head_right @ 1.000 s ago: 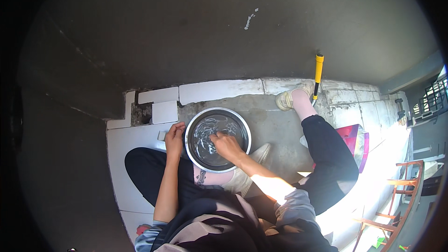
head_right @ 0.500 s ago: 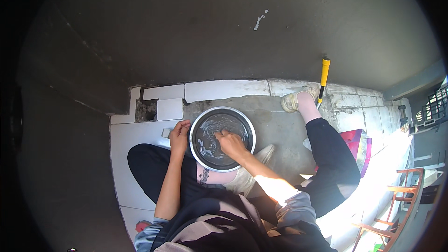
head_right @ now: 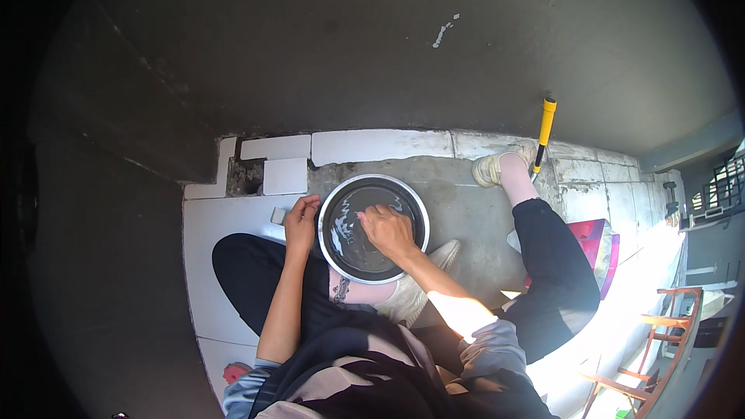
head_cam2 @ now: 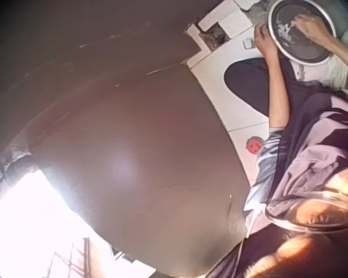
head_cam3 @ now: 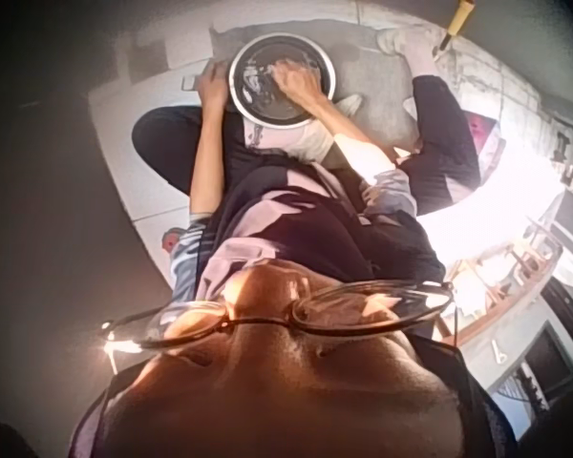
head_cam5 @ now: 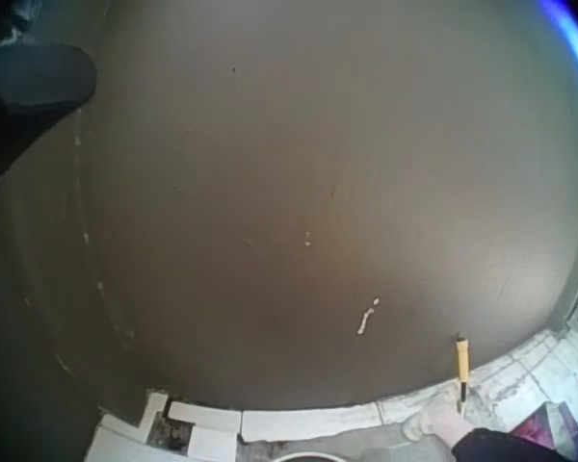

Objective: The person dips a cloth into a bowl of water and rubs the edges of the floor tiles. The person then dips a white block into the water and rubs it along the tiles.

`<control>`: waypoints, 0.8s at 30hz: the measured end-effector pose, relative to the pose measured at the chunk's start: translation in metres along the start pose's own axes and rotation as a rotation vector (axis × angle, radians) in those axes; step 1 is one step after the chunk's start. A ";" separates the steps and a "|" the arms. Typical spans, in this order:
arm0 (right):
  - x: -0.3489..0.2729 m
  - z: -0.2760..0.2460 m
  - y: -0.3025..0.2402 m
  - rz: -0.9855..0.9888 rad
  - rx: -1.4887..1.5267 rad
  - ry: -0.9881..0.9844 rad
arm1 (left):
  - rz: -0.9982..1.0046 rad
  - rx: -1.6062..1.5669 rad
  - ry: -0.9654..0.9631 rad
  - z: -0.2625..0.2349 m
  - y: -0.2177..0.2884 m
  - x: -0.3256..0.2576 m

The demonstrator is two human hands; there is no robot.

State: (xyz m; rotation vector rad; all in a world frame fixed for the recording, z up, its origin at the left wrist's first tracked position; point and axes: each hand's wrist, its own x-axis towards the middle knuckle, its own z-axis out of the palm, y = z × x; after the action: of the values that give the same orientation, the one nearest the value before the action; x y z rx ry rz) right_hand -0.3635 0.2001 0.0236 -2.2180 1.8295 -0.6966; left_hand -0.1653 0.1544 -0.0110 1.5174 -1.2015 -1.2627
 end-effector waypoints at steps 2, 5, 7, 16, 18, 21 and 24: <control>0.001 0.002 -0.002 -0.042 0.007 0.057 | 0.001 0.006 0.004 -0.002 -0.003 0.001; -0.006 0.009 0.004 -0.114 -0.035 0.058 | 0.001 -0.003 0.003 0.000 -0.003 0.001; -0.016 0.019 0.014 -0.156 -0.078 0.020 | -0.002 -0.016 0.001 0.001 0.000 0.000; 0.001 0.001 -0.004 -0.059 0.002 -0.058 | 0.041 0.002 0.024 -0.001 -0.005 0.001; 0.004 -0.001 -0.004 -0.023 -0.015 -0.052 | -0.003 -0.013 0.001 0.000 0.001 0.000; 0.003 -0.001 -0.005 -0.033 0.028 0.024 | 0.010 0.005 0.000 0.001 0.001 0.000; 0.000 -0.007 -0.009 0.009 0.044 -0.027 | 0.007 -0.012 0.003 0.000 0.002 -0.001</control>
State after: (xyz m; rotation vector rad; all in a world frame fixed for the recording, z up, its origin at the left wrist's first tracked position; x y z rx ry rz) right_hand -0.3584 0.2032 0.0336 -2.1798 1.7928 -0.6947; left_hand -0.1655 0.1550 -0.0089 1.5053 -1.1941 -1.2601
